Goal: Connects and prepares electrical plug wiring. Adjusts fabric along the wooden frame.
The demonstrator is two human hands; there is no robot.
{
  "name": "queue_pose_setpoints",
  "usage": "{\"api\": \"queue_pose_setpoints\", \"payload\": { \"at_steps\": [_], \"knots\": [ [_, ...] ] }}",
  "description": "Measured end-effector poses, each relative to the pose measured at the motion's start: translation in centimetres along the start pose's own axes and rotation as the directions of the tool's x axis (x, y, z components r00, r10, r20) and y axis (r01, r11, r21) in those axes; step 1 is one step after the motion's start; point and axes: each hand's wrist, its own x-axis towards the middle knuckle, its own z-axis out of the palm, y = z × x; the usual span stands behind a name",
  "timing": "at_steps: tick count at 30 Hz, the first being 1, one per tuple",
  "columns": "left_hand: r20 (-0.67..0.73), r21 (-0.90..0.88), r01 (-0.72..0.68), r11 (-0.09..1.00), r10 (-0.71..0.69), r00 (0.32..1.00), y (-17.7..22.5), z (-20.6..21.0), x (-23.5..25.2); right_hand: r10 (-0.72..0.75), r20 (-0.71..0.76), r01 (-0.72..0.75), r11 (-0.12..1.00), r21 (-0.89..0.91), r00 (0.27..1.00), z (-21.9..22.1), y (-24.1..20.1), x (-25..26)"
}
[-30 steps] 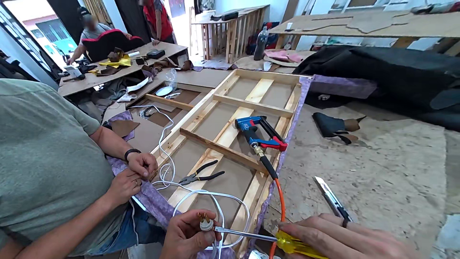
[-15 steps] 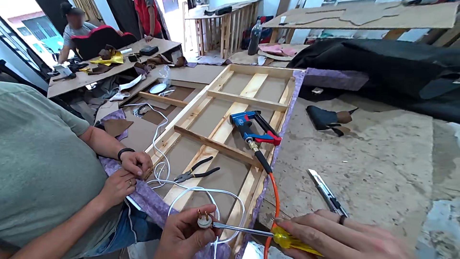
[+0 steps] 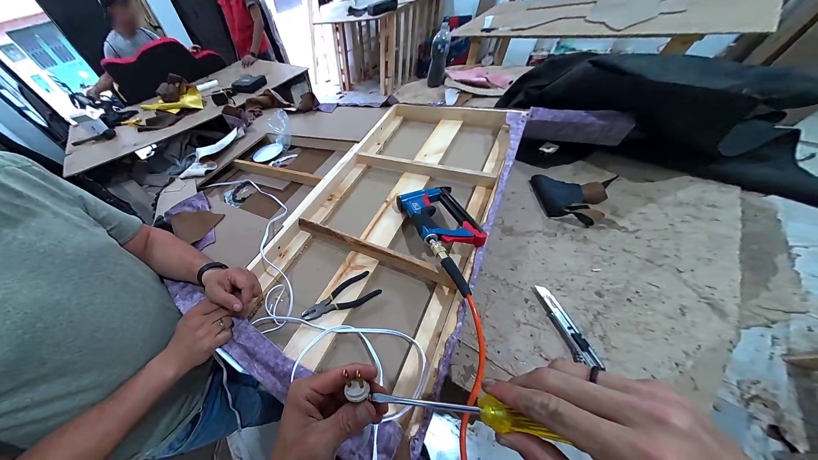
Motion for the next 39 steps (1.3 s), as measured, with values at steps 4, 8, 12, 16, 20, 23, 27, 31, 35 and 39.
{"api": "queue_pose_setpoints", "payload": {
  "at_steps": [4,8,12,16,20,23,27,31,35,39],
  "knots": [
    [0.022,-0.005,0.001,1.000,-0.001,1.000,-0.1,0.0,0.0,-0.023,-0.003,0.023,1.000,0.003,1.000,0.0,0.3,-0.3],
    [-0.012,0.057,0.019,0.998,-0.019,1.000,0.2,0.5,0.0,-0.080,-0.085,0.074,0.994,-0.079,0.993,0.4,0.2,-0.7],
    [0.034,0.142,-0.015,0.990,0.010,0.999,0.4,0.5,0.1,-0.088,-0.091,0.084,0.995,-0.048,0.992,0.8,0.5,-1.2],
    [0.091,0.143,-0.011,0.990,-0.003,0.996,0.7,0.5,-0.1,-0.037,-0.050,0.042,0.994,0.105,0.998,0.8,0.6,-1.8],
    [0.134,0.147,-0.013,0.989,-0.007,0.991,0.6,0.5,-0.2,0.012,-0.008,-0.010,0.973,0.230,1.000,0.6,0.6,-2.3],
    [0.151,0.160,-0.017,0.987,-0.008,0.988,0.7,0.8,-0.2,0.054,0.008,-0.054,0.952,0.301,0.999,0.5,0.5,-2.6],
    [0.172,0.181,-0.019,0.983,-0.013,0.985,1.0,1.2,0.1,0.116,0.055,-0.129,0.909,0.397,0.992,0.3,0.5,-3.1],
    [0.210,0.213,-0.020,0.977,-0.026,0.977,1.3,1.5,0.5,0.195,0.096,-0.216,0.811,0.545,0.976,0.7,0.5,-3.8],
    [0.212,0.237,-0.009,0.971,-0.043,0.976,1.5,1.5,0.4,0.293,0.230,-0.370,0.654,0.660,0.928,1.0,0.1,-4.2],
    [0.207,0.297,-0.004,0.955,-0.060,0.976,1.9,1.3,0.2,0.339,0.346,-0.475,0.455,0.753,0.875,1.8,-0.2,-4.3]
  ]
}}
